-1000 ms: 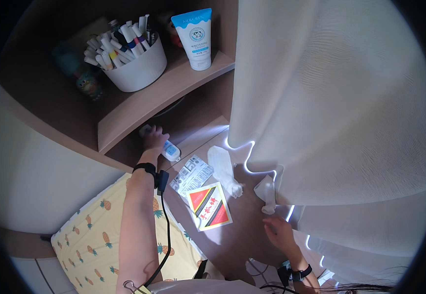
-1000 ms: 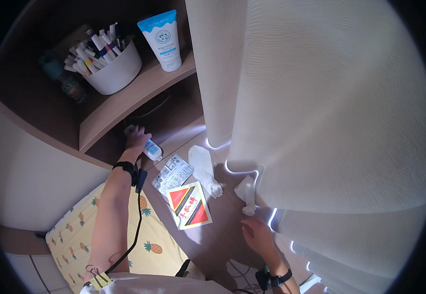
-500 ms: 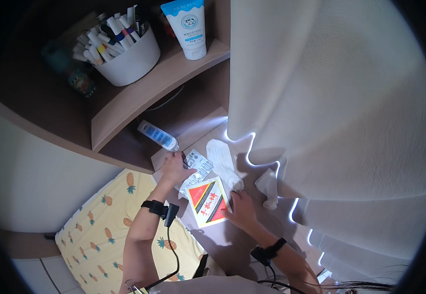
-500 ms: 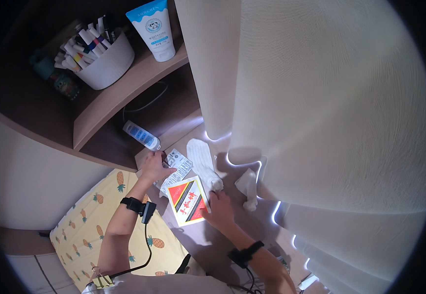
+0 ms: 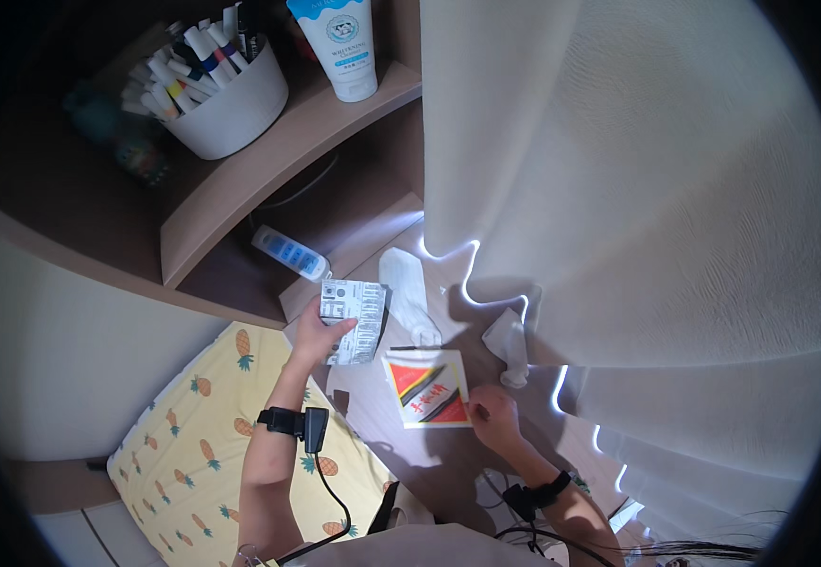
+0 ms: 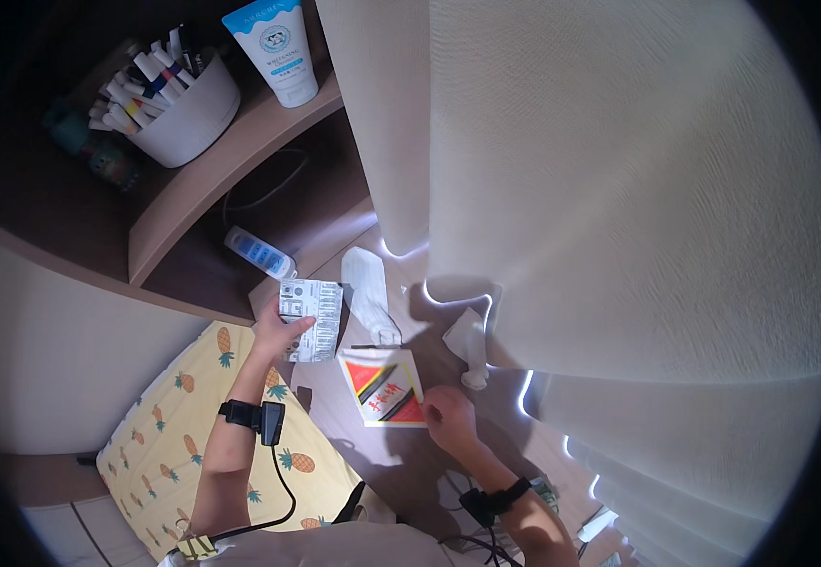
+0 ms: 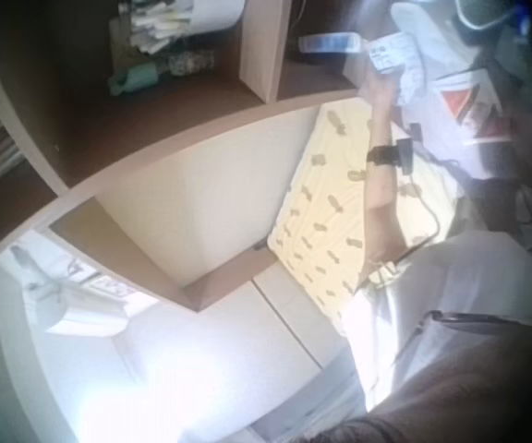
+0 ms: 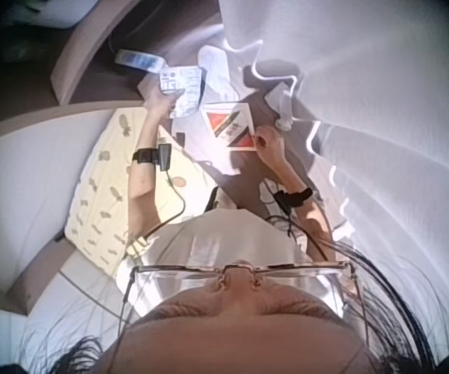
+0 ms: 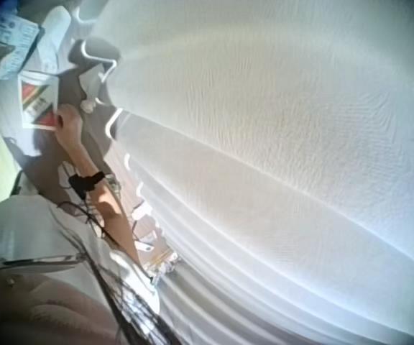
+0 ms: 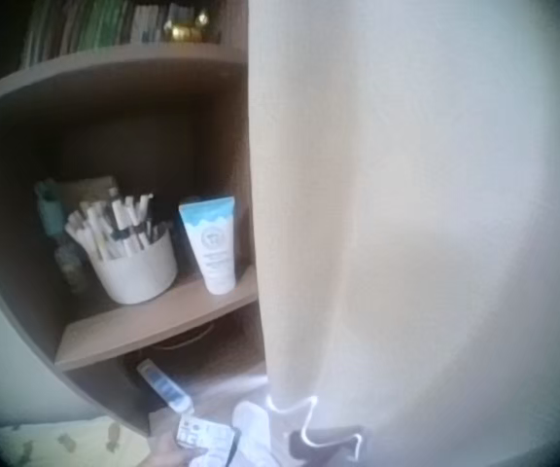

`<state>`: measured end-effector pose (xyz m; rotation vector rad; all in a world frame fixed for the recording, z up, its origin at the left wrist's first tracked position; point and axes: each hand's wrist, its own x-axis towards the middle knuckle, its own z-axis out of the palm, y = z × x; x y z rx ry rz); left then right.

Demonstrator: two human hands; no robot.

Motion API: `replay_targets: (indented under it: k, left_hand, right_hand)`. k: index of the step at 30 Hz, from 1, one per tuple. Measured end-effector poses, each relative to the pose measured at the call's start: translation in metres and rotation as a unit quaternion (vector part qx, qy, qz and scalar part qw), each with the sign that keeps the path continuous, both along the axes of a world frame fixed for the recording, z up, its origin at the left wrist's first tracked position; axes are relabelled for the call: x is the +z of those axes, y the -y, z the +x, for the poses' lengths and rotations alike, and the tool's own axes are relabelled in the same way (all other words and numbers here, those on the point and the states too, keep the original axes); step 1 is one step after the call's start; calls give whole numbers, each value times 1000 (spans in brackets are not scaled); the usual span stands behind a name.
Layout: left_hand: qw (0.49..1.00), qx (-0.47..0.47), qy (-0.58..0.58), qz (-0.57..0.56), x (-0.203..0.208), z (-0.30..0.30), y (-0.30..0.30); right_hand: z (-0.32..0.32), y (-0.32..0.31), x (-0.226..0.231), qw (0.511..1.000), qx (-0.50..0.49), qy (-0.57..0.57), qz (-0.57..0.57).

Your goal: The person smooths a pineapple-patterned bedsheet on a bed, then organizes books and papers on a desk, stacks them, and places them in a drawer. The person also discards crumpled paper into a bin and briefly handles a floor mop.

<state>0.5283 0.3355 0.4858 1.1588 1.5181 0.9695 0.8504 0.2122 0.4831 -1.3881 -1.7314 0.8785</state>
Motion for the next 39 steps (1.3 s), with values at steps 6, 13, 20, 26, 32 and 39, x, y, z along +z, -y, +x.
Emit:
replay_targets:
  k: [6,13,20,26,32,39]
  left_hand:
    - [999,-4,39,-13,7,14,11]
    - [997,-12,72,-39,14,34,19]
    - [991,-129,-17,-38,18,56,-13]
    - [876,-343,-306,145,-1,85,-43]
    - [900,-325,-284,60,-5,94,-44]
    - [937,-281,-208,-1,3,105,-33]
  right_hand:
    - [14,16,0,996,-38,80,5]
    - [24,19,5,997,-57,3,-45]
    - [41,27,-1,992,-75,-72,-70]
    - [42,34,12,984,-130,-22,-122]
    - [48,40,18,982,-140,-7,-127]
    - [56,48,18,979,-158,-13,-126]
